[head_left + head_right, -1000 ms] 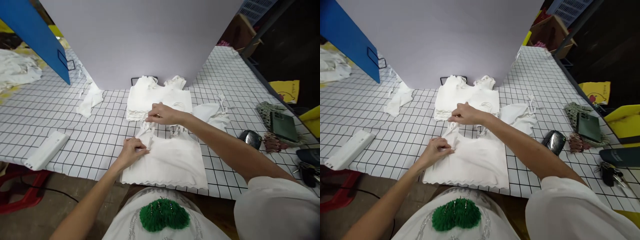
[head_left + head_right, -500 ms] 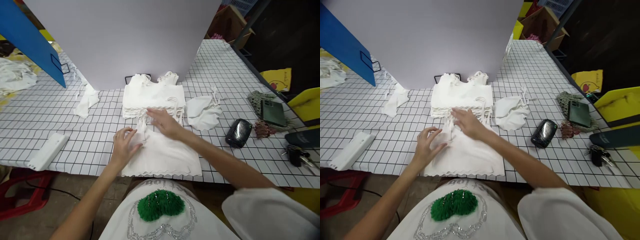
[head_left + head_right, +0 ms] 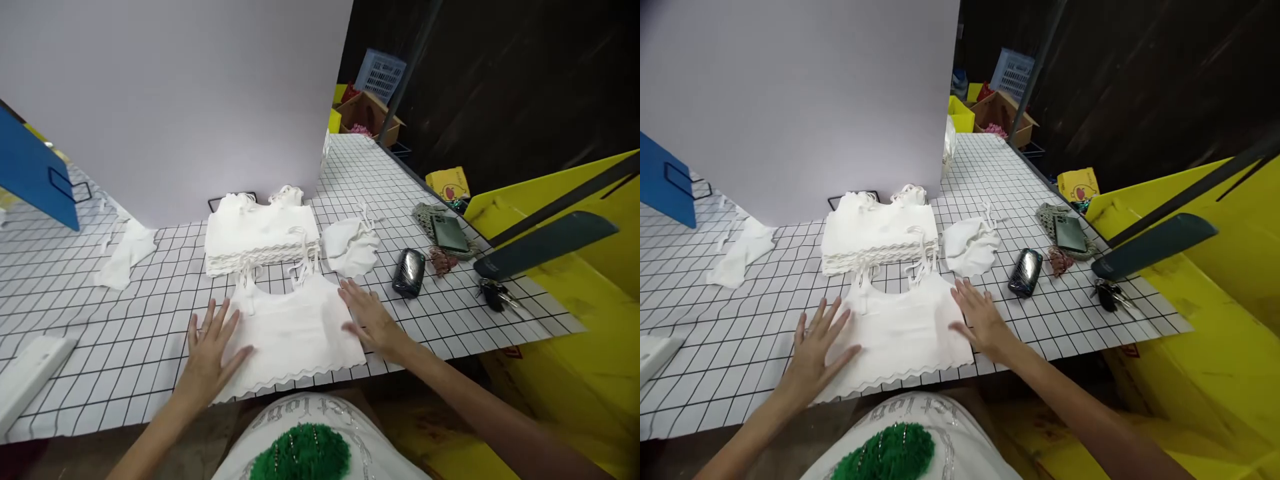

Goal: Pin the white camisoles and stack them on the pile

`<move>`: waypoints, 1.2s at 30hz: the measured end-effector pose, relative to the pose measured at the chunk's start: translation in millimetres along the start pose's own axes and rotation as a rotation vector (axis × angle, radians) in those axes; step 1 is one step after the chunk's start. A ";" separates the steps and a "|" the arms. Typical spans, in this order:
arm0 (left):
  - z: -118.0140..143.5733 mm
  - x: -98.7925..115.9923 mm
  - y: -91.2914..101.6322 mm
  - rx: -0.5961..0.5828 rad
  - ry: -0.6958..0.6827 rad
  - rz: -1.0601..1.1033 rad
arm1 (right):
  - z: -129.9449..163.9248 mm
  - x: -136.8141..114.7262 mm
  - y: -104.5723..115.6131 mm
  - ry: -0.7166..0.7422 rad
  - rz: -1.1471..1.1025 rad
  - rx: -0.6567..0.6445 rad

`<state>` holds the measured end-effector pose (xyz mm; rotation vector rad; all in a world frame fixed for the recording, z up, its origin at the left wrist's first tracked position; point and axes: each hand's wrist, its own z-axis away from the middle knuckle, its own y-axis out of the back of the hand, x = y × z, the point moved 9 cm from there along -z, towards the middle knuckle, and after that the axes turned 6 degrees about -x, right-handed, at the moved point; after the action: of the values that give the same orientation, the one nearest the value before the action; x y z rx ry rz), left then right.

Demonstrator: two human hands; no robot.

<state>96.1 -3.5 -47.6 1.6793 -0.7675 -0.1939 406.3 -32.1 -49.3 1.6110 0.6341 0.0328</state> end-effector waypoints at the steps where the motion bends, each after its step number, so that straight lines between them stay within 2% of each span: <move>1: -16.5 -1.4 5.0 0.041 0.026 0.081 | -14.6 6.4 15.0 -0.013 -0.061 0.105; 2: -35.7 -2.9 9.4 0.087 0.056 0.184 | -32.4 12.0 27.8 -0.020 -0.125 0.192; 4: -81.1 -3.8 3.2 0.064 0.116 0.445 | -76.8 20.7 42.0 -0.050 -0.136 0.256; 7: -145.6 -6.3 -22.4 -0.029 0.280 0.825 | -147.3 43.3 37.3 -0.259 -0.089 0.139; 9: -177.6 -6.8 -36.7 -0.063 0.369 0.931 | -183.9 53.2 34.3 -0.335 -0.069 0.118; 12: -208.2 -5.3 -48.5 -0.083 0.398 0.976 | -221.3 65.4 27.2 -0.418 -0.050 0.105; 15: -219.7 -8.0 -54.5 -0.084 0.420 1.018 | -241.7 67.8 20.6 -0.423 -0.054 0.089; 18: -222.7 -14.5 -47.7 -0.021 0.431 1.051 | -247.4 57.7 19.5 -0.330 -0.098 0.068; 21: -224.0 -17.3 -29.4 0.053 0.402 1.101 | -239.8 38.9 25.8 -0.176 -0.177 0.050; 22: -223.8 -15.4 -25.7 0.036 0.395 1.148 | -234.9 32.4 29.0 -0.129 -0.200 0.046; 24: -219.6 -6.8 -26.2 -0.081 0.412 1.305 | -222.5 18.6 38.9 -0.029 -0.248 0.083; 26: -207.9 5.4 -31.8 -0.227 0.472 1.486 | -206.4 3.1 54.9 0.105 -0.307 0.203; 28: -191.9 15.0 -34.8 -0.300 0.541 1.598 | -186.3 -13.0 71.1 0.259 -0.340 0.354; 31: -169.4 24.9 -36.9 -0.323 0.610 1.649 | -160.6 -32.9 80.2 0.392 -0.263 0.465; 34: -155.3 32.9 -36.1 -0.314 0.627 1.643 | -145.3 -46.3 78.1 0.421 -0.184 0.466; 36: -150.0 36.3 -32.7 -0.290 0.617 1.623 | -139.4 -49.3 76.0 0.409 -0.265 0.425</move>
<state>214.0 99.3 -27.6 0.3962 -1.2703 1.2089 340.0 74.1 60.1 1.9317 1.2329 0.0335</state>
